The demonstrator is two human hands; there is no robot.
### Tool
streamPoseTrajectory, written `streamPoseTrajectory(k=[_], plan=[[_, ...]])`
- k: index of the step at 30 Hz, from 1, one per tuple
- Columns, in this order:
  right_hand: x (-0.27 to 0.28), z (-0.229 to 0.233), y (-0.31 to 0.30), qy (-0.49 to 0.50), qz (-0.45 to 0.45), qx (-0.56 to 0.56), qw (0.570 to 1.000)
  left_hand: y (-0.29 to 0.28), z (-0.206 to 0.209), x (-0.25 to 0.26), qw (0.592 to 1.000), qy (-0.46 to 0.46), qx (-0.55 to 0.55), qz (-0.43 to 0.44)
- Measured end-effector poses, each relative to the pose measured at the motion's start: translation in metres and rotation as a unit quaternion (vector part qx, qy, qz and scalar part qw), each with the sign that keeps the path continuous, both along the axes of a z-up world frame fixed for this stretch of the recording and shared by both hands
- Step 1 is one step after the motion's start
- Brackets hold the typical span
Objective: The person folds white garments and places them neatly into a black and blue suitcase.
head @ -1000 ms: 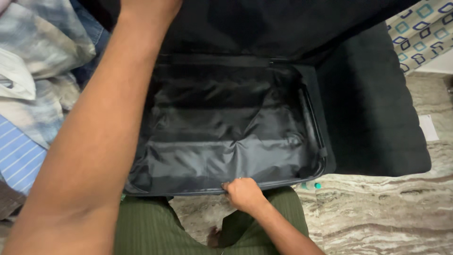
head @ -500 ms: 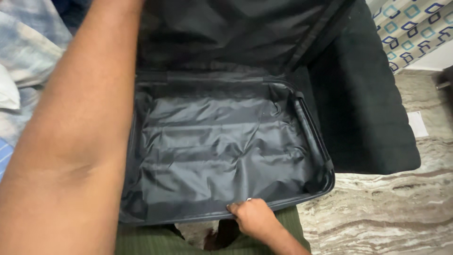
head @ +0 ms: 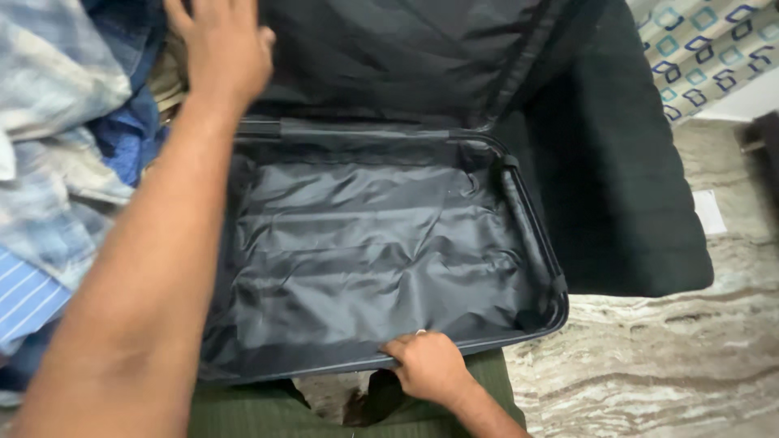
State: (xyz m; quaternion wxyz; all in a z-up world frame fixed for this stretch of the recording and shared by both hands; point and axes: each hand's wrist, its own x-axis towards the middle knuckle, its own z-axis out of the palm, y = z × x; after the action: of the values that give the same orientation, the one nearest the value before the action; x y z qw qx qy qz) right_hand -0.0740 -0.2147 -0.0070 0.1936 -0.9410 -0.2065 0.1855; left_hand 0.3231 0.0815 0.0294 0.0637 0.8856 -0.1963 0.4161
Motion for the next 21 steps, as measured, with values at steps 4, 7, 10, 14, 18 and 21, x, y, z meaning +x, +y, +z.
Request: streamPoseTrajectory(k=[4, 7, 10, 14, 18, 21], plan=[[0.014, 0.016, 0.006, 0.047, -0.003, 0.033, 0.998, 0.007, -0.012, -0.048, 0.979, 0.146, -0.136, -0.047], [0.026, 0.028, 0.013, 0.093, 0.004, 0.01, 0.996, 0.029, -0.013, -0.076, 0.972, 0.168, -0.162, -0.014], [0.033, 0.024, 0.011, 0.154, -0.023, -0.012, 0.988, 0.045, -0.011, -0.096, 0.964, 0.194, -0.18, 0.02], [0.045, -0.011, -0.006, 0.195, -0.01, 0.14, 0.971, 0.064, 0.0, -0.119, 0.961, 0.204, -0.184, 0.039], [0.056, -0.041, -0.017, 0.2, -0.045, 0.207, 0.957, 0.083, 0.015, -0.141, 0.961, 0.201, -0.17, 0.08], [0.062, -0.047, -0.004, 0.2, -0.062, 0.212, 0.955, 0.107, 0.025, -0.158, 0.961, 0.185, -0.184, 0.094]])
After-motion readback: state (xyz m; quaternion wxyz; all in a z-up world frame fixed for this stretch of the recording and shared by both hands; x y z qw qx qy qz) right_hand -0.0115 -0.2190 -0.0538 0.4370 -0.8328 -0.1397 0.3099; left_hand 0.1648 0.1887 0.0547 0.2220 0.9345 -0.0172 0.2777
